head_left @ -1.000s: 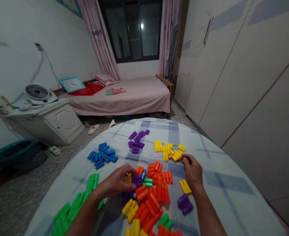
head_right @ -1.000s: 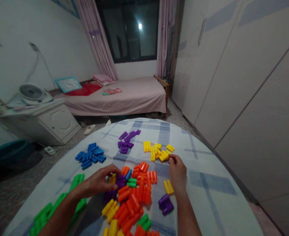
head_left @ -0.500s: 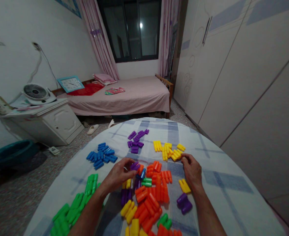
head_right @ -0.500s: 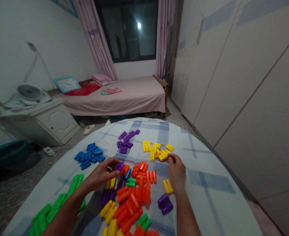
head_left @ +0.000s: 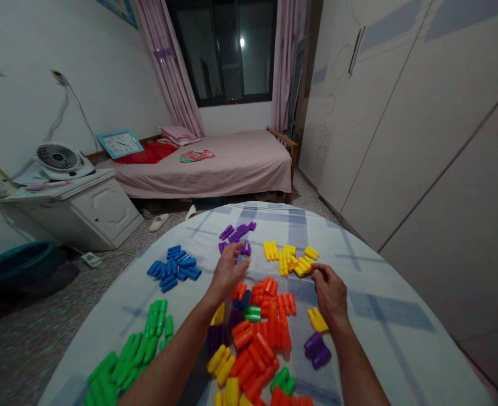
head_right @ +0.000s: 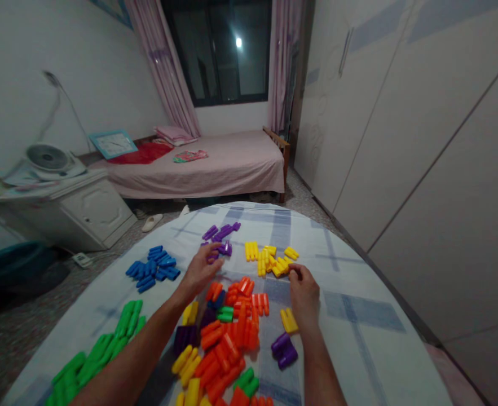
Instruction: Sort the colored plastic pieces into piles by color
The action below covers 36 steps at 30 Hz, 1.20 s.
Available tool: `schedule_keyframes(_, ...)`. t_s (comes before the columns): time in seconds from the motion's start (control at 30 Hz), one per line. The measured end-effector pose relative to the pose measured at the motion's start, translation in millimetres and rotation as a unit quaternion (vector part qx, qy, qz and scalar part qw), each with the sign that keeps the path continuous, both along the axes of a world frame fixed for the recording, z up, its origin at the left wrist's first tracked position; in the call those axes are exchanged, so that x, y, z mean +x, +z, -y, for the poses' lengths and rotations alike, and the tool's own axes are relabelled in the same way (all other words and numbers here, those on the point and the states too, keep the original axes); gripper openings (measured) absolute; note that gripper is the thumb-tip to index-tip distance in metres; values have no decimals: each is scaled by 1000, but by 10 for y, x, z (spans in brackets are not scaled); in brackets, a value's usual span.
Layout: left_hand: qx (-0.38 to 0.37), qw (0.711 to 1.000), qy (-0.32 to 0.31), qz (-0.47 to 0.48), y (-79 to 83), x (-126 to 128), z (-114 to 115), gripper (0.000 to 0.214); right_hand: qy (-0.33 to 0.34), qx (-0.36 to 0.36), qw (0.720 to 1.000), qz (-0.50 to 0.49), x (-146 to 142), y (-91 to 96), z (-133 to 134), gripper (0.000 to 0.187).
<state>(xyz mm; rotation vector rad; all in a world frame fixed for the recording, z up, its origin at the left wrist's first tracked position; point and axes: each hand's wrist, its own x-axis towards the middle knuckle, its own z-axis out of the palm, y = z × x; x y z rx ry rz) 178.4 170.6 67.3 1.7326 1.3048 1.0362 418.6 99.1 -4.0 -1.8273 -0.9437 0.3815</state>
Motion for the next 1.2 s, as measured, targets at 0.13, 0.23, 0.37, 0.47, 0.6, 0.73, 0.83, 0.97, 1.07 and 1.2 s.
schedule_keyframes(0.13, 77, 961, -235, -126, -54, 396, 737, 24, 0, 0, 1000, 2, 13, -22, -9, 34)
schedule_keyframes(0.23, 147, 899, -310, -273, -159, 650, 1139, 19, 3, 6, 1000, 0, 25, -48, -20, 33)
schedule_keyframes(0.37, 173, 851, -319, -380, -274, 834, 1248, 26, 4, 14, 1000, -3, 28, -66, -28, 32)
schedule_keyframes(0.47, 187, 838, -332, -390, -305, 865, 1218, 23, 5, 16, 1000, -3, 27, -67, -28, 32)
schedule_keyframes(0.6, 194, 844, -350, -357, -258, 798, 1224, 14, 7, 12, 1000, -11, 31, -67, -27, 32)
schedule_keyframes(0.73, 143, 905, -296, -270, -130, 597, 1104, 17, 6, 3, 1000, -10, 23, -49, -18, 32)
schedule_keyframes(0.83, 104, 951, -203, -211, -55, 377, 825, 20, 3, 1, 1000, -2, 8, -26, -8, 32)
schedule_keyframes(0.97, 29, 984, -70, -159, -79, 76, 286, 25, 3, 2, 1000, 6, 1, -11, -4, 33)
schedule_keyframes(1.07, 17, 994, -11, -104, -183, -118, -125, 26, 5, 3, 1000, 8, 7, -13, -4, 33)
schedule_keyframes(1.2, 89, 983, 116, -114, -357, -329, -472, 38, 8, 8, 1000, 10, 11, -16, -3, 34)
